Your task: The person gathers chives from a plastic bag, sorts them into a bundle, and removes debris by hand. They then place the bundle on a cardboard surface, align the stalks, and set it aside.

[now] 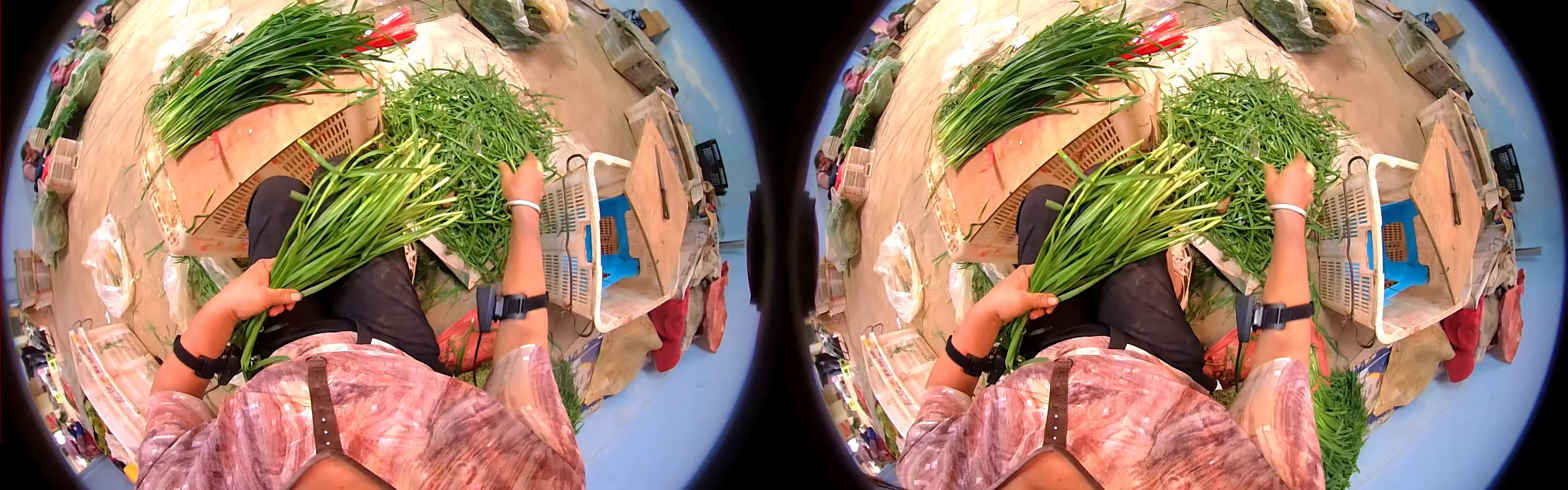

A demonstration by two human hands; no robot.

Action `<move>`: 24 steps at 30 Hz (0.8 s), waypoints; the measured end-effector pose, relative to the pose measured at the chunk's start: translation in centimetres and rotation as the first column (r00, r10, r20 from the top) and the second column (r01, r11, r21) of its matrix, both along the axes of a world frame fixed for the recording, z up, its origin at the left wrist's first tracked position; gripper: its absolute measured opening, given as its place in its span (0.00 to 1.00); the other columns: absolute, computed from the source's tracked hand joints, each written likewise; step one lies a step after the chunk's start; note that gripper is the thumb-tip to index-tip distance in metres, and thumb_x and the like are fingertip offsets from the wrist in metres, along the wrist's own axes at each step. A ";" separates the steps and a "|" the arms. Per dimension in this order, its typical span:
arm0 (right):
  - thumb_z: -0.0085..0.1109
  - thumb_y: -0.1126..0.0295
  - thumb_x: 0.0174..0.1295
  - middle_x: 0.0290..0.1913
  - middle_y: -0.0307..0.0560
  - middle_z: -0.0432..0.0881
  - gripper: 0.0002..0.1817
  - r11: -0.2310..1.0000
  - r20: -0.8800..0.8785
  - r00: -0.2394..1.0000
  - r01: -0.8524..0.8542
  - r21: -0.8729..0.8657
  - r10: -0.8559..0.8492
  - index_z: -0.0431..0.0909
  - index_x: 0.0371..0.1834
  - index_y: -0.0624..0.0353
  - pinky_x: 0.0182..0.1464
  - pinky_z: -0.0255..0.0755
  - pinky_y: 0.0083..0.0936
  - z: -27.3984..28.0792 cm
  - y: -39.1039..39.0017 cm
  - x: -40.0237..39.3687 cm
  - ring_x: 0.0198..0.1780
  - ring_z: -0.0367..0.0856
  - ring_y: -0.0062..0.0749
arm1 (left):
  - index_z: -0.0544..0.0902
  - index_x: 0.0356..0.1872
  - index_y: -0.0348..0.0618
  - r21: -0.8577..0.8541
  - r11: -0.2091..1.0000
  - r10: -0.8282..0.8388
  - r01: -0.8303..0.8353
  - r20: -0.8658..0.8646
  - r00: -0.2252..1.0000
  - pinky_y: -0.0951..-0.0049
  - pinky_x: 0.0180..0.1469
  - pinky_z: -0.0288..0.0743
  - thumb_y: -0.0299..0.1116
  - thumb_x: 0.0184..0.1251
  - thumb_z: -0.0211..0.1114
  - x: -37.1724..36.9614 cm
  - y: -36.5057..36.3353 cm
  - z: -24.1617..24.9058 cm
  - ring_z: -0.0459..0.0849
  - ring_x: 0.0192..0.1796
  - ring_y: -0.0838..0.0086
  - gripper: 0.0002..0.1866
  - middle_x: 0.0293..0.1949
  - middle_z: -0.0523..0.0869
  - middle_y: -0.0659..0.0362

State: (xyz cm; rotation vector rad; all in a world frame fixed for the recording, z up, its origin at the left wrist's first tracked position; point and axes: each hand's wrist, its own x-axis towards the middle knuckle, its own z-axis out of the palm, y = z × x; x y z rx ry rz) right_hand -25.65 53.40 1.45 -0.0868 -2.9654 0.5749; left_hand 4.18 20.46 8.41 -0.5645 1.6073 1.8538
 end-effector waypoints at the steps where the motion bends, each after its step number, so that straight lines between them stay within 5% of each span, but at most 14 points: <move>1: 0.67 0.59 0.48 0.55 0.65 0.71 0.36 0.957 -0.169 0.948 -0.283 -0.066 0.269 0.65 0.59 0.66 0.53 0.68 0.42 0.1 -0.6 0.0 0.52 0.74 0.55 | 0.75 0.41 0.37 -0.054 0.998 0.015 -0.015 0.010 1.000 0.82 0.18 0.64 0.22 0.54 0.65 0.0 0.4 0.3 0.70 0.16 0.82 0.13 0.21 0.77 0.60; 2: 0.69 0.58 0.45 0.57 0.65 0.69 0.42 0.848 0.022 0.905 -0.389 -0.359 0.425 0.61 0.62 0.65 0.55 0.68 0.41 2.9 -2.4 1.3 0.56 0.72 0.52 | 0.75 0.41 0.37 -0.052 0.999 0.015 -0.014 0.013 1.000 0.82 0.18 0.64 0.22 0.54 0.65 -0.1 0.6 0.3 0.70 0.16 0.82 0.13 0.21 0.77 0.60; 3: 0.71 0.57 0.43 0.60 0.62 0.67 0.46 0.626 0.141 0.819 -0.302 -0.719 0.556 0.59 0.64 0.65 0.58 0.66 0.37 5.6 -4.5 3.5 0.60 0.68 0.50 | 0.75 0.41 0.38 -0.089 0.996 0.015 -0.015 -0.007 1.000 0.83 0.17 0.63 0.22 0.54 0.64 -0.2 0.8 0.4 0.69 0.16 0.83 0.12 0.20 0.76 0.62; 5: 0.70 0.63 0.42 0.64 0.57 0.64 0.46 0.490 -0.228 0.578 -0.801 -0.345 0.784 0.57 0.67 0.59 0.58 0.67 0.33 5.4 -6.5 5.5 0.62 0.68 0.42 | 0.75 0.41 0.38 -0.128 0.992 0.015 -0.019 -0.030 0.999 0.83 0.16 0.62 0.21 0.54 0.64 -0.3 1.0 0.7 0.68 0.16 0.84 0.12 0.20 0.75 0.63; 6: 0.71 0.64 0.41 0.59 0.58 0.70 0.45 0.528 -0.278 0.572 -0.820 -0.222 0.772 0.59 0.66 0.56 0.56 0.67 0.33 4.8 -7.5 6.4 0.59 0.71 0.44 | 0.75 0.44 0.37 -0.161 0.987 -0.001 -0.005 -0.040 0.999 0.82 0.21 0.66 0.20 0.54 0.63 -0.4 1.0 0.9 0.71 0.20 0.83 0.15 0.23 0.78 0.62; 8: 0.70 0.68 0.42 0.49 0.54 0.77 0.39 0.598 -0.049 0.690 -0.659 -0.455 0.722 0.65 0.62 0.54 0.53 0.68 0.33 4.2 -8.3 7.2 0.51 0.76 0.43 | 0.75 0.47 0.36 -0.196 0.980 -0.016 0.005 -0.051 0.999 0.81 0.26 0.71 0.19 0.53 0.63 -0.3 1.0 1.4 0.75 0.24 0.83 0.17 0.27 0.80 0.62; 10: 0.62 0.78 0.48 0.34 0.47 0.80 0.20 0.608 -0.367 0.692 -0.721 -0.332 0.621 0.78 0.48 0.57 0.46 0.71 0.30 4.5 -8.1 7.6 0.39 0.77 0.34 | 0.71 0.54 0.33 -0.386 0.916 -0.060 -0.108 -0.400 0.915 0.79 0.43 0.74 0.17 0.53 0.62 -0.2 1.2 2.4 0.78 0.38 0.82 0.24 0.38 0.82 0.59; 11: 0.60 0.78 0.51 0.33 0.45 0.80 0.17 0.600 -0.440 0.685 -0.725 -0.339 0.580 0.78 0.47 0.57 0.43 0.72 0.27 5.4 -7.9 7.9 0.38 0.77 0.31 | 0.66 0.59 0.31 -0.447 0.894 -0.120 -0.042 -0.327 0.938 0.78 0.55 0.67 0.16 0.50 0.62 -0.5 1.2 4.7 0.74 0.49 0.82 0.31 0.48 0.80 0.57; 14: 0.54 0.73 0.62 0.30 0.42 0.81 0.10 0.552 -0.547 0.706 -0.701 -0.451 0.450 0.78 0.45 0.61 0.27 0.71 0.17 3.8 -7.6 7.4 0.26 0.76 0.23 | 0.66 0.59 0.30 -0.534 0.841 -0.145 -0.080 -0.364 0.920 0.78 0.54 0.68 0.18 0.48 0.65 -1.1 0.0 3.6 0.75 0.48 0.80 0.32 0.47 0.80 0.56; 15: 0.51 0.70 0.64 0.28 0.43 0.81 0.11 0.507 -0.349 0.850 -0.518 -0.689 0.395 0.78 0.45 0.62 0.22 0.68 0.16 2.6 -7.7 7.0 0.22 0.74 0.22 | 0.65 0.60 0.31 -0.576 0.817 -0.206 -0.020 -0.324 0.923 0.78 0.55 0.68 0.21 0.46 0.68 -1.2 -0.5 2.5 0.76 0.49 0.76 0.35 0.47 0.80 0.55; 16: 0.48 0.68 0.67 0.26 0.44 0.81 0.13 0.440 -0.110 0.927 -0.271 -0.856 0.358 0.77 0.45 0.64 0.17 0.66 0.16 1.0 -7.6 6.4 0.17 0.73 0.21 | 0.69 0.55 0.32 -0.532 0.846 -0.156 -0.005 -0.258 0.953 0.78 0.43 0.74 0.23 0.46 0.69 -0.9 -0.5 1.9 0.79 0.38 0.76 0.31 0.38 0.82 0.57; 18: 0.44 0.64 0.69 0.23 0.47 0.81 0.17 0.250 0.133 0.955 0.065 -0.966 0.266 0.76 0.46 0.67 0.13 0.61 0.16 0.0 -6.6 5.7 0.15 0.74 0.25 | 0.72 0.48 0.33 -0.422 0.906 -0.070 0.026 -0.090 0.993 0.80 0.28 0.71 0.23 0.46 0.69 -0.8 0.0 1.8 0.75 0.25 0.81 0.25 0.28 0.79 0.61; 23: 0.43 0.66 0.68 0.17 0.44 0.74 0.14 -0.119 0.359 0.931 0.364 -0.924 0.068 0.75 0.37 0.67 0.13 0.58 0.15 -3.2 -2.1 1.7 0.14 0.71 0.25 | 0.72 0.43 0.35 -0.367 0.929 0.005 -0.042 -0.101 0.995 0.82 0.20 0.65 0.24 0.47 0.69 -0.5 -0.1 0.0 0.69 0.19 0.85 0.21 0.23 0.75 0.65; 24: 0.44 0.66 0.67 0.19 0.43 0.75 0.14 -0.032 0.371 0.929 0.371 -0.928 0.005 0.75 0.36 0.66 0.13 0.58 0.15 -3.1 -1.5 1.1 0.15 0.71 0.24 | 0.72 0.44 0.35 -0.359 0.933 0.001 -0.037 -0.100 0.995 0.82 0.21 0.66 0.24 0.47 0.69 -0.6 0.0 0.0 0.70 0.19 0.84 0.21 0.23 0.76 0.65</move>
